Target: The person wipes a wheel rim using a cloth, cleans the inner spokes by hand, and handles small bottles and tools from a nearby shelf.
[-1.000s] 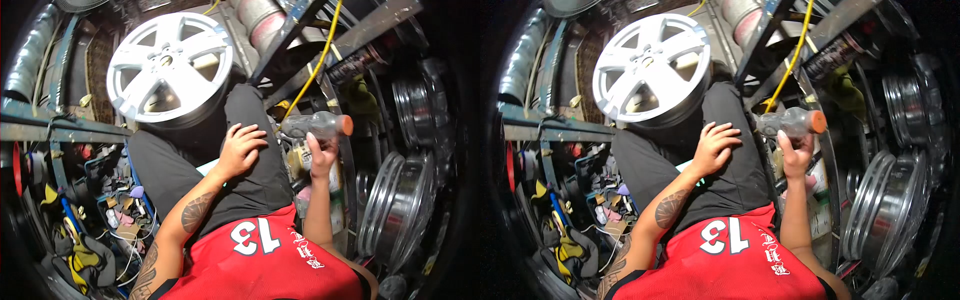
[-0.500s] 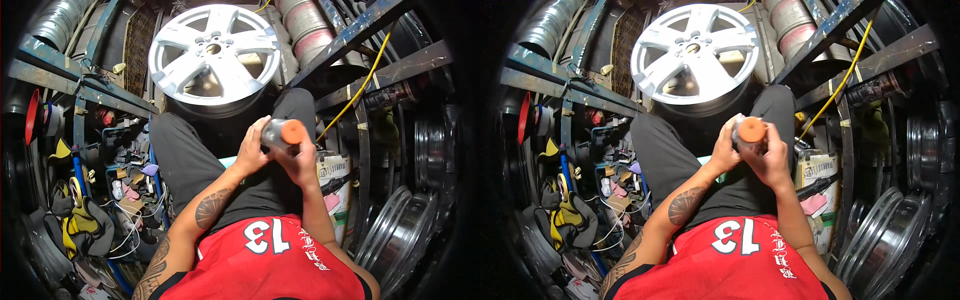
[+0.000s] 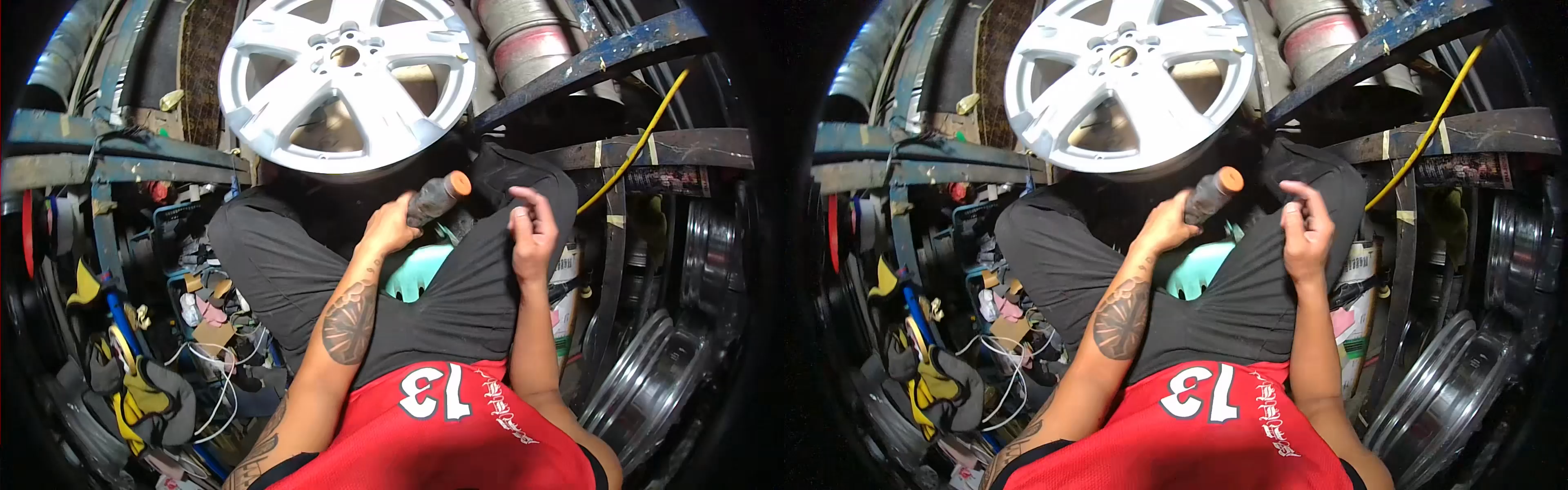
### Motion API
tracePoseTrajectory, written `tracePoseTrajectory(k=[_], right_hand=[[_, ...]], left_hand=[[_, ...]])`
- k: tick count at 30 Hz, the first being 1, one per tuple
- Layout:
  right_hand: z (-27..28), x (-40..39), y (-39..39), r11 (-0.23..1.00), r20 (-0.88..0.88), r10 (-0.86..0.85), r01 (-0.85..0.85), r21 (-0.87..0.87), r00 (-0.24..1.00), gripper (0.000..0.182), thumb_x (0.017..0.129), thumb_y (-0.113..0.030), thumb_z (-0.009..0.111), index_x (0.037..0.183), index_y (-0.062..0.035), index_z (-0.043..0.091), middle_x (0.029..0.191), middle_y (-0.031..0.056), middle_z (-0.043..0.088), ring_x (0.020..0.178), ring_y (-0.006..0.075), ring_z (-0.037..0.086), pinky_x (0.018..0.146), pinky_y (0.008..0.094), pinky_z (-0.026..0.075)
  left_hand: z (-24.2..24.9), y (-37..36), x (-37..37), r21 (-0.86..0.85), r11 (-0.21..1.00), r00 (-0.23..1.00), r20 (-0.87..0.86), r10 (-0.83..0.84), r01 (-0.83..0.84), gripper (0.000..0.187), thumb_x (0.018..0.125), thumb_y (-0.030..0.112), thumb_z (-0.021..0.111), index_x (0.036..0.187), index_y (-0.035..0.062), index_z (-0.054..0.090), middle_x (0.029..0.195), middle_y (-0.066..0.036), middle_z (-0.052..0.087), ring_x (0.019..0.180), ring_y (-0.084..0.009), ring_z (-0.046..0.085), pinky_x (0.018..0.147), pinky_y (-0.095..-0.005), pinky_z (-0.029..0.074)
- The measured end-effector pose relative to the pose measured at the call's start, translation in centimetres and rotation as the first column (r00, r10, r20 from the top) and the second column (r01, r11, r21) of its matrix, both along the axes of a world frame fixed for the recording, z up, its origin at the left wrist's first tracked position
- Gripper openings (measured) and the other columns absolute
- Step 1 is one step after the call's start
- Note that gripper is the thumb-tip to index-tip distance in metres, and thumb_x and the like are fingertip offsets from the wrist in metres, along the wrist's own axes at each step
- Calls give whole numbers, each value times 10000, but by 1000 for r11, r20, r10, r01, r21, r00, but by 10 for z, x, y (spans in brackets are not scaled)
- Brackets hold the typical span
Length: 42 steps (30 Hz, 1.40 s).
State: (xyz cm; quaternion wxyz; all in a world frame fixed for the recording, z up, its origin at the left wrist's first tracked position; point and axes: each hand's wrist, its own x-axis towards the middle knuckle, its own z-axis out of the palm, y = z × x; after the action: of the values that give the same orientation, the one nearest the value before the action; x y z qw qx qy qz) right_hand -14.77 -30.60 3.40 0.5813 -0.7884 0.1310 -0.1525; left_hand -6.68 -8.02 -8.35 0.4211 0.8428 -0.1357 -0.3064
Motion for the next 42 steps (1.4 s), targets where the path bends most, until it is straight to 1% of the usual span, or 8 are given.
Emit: tracePoseTrajectory(k=[8,10,14,24,27,32,35,42], right_hand=[[-10,61,-28,988,-441,-130,154,21,888,312,1073,-191,522,1315,-56,664,741,-48,516,646,29,437,577,201,346],[-44,95,-38,991,-376,-64,103,86,924,328,1065,-226,539,1329,-83,670,733,-56,496,644,29,421,585,208,353],[-155,149,-52,956,-494,-192,48,-290,848,414,988,-333,532,1257,-59,687,1188,294,661,1172,494,600,973,498,511],[-341,93,-33,908,-943,-44,-380,-175,330,318,935,-229,570,1169,-102,746,1208,123,733,1121,347,697,847,471,579],[-432,69,-33,521,-992,73,-852,-52,106,336,970,-204,530,1223,-108,729,1269,164,700,1200,335,663,964,495,549],[-427,63,-11,804,-974,-33,-573,-159,224,317,975,-199,536,1215,-138,734,1319,136,682,1222,276,658,978,487,542],[-434,58,1,442,-988,142,-897,7,62,346,970,-247,549,1260,-153,711,1356,152,655,1238,318,640,1008,498,526],[-403,54,10,966,-929,73,-258,-25,362,396,944,-261,593,1328,-216,680,1341,188,650,1227,369,633,1057,484,503]], left_hand=[[-125,-25,8,252,849,829,-460,-318,465,839,719,186,850,1472,91,492,1328,-243,639,1273,-377,595,1080,-430,470],[-184,-5,-8,305,894,941,-185,-283,328,813,752,161,788,1500,95,477,1446,-248,555,1343,-389,537,1116,-445,448],[-223,33,-6,398,867,941,-272,-200,299,650,853,211,688,1472,105,522,1488,-240,514,1355,-413,513,1129,-484,434],[-256,49,-5,581,628,848,-255,-464,518,477,906,294,674,1287,10,645,1238,-241,670,1095,-395,664,945,-531,543],[-274,55,-9,344,823,868,-385,-315,452,468,901,285,678,1276,5,650,1215,-239,676,1078,-385,668,926,-534,548],[-306,68,-4,8,998,784,-619,-49,69,454,894,268,683,1257,-3,657,1176,-235,687,1048,-369,675,895,-539,555],[-315,75,-5,-119,965,644,-763,61,-233,445,890,258,686,1246,-8,662,1153,-233,694,1031,-359,679,876,-542,560],[-316,47,-4,419,859,953,-201,-228,294,535,953,186,591,1452,15,499,1343,-200,608,1134,-348,627,944,-517,518]])
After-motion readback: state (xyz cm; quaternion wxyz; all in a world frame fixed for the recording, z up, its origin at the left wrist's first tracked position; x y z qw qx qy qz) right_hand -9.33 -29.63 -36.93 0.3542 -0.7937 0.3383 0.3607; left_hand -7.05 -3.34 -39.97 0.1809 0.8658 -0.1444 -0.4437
